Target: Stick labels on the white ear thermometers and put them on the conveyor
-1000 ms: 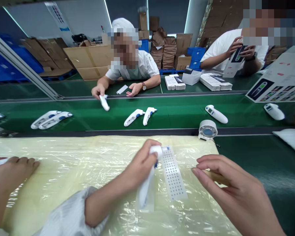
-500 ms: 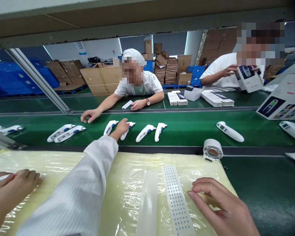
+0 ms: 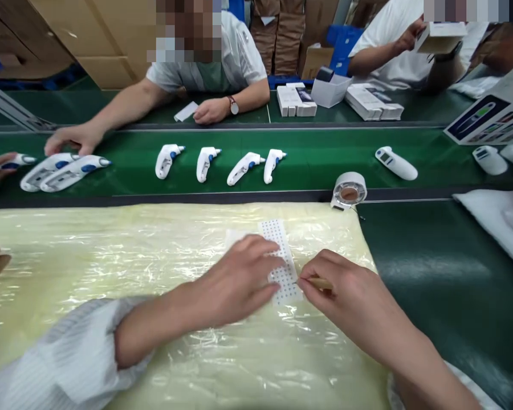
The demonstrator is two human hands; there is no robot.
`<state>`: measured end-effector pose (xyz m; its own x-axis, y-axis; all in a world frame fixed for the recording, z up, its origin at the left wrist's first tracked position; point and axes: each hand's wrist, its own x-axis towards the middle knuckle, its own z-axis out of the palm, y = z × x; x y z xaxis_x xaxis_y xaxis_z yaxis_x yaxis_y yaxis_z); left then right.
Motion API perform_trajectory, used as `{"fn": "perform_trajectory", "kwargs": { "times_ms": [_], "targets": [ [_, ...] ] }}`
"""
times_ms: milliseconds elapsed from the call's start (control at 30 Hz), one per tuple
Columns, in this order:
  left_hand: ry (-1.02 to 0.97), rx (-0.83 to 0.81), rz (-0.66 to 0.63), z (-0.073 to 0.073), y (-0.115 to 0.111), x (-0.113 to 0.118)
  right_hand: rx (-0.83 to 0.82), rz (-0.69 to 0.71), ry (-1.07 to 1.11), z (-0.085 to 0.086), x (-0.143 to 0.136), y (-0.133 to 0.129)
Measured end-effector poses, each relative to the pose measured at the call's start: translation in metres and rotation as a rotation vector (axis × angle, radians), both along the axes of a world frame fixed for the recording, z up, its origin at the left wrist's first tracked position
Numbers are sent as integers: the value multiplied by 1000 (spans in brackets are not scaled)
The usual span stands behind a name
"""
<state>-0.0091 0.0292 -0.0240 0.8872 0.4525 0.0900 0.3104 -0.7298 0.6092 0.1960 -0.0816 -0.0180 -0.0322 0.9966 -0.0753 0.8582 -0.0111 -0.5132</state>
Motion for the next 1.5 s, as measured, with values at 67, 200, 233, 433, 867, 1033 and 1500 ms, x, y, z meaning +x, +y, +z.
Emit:
{"fn": "perform_trajectory", "kwargs": {
  "times_ms": [67,200,233,433,867,1033,1500],
  "targets": [
    [39,41,-129,-12,-21,1,-35,57,-12,-3,-6,-3],
    [49,107,-119,-24,-23,1,-79,117,-22,-15,-17,-7],
    [49,113,-115,-24,-21,1,-79,119,-25,-17,-19,-7],
    [76,109,-84,-27,-22,2,-58,120,-15,-22,-19,-6],
    [117,135,-83,-28,-23,3,-37,76,-97,-26,-23,-8],
    [110,145,-87,-30,-23,3,-24,48,-32,-28,-23,-8],
    [53,277,-85,-37,-27,-1,82,-97,389,-14,-2,7]
  ]
}}
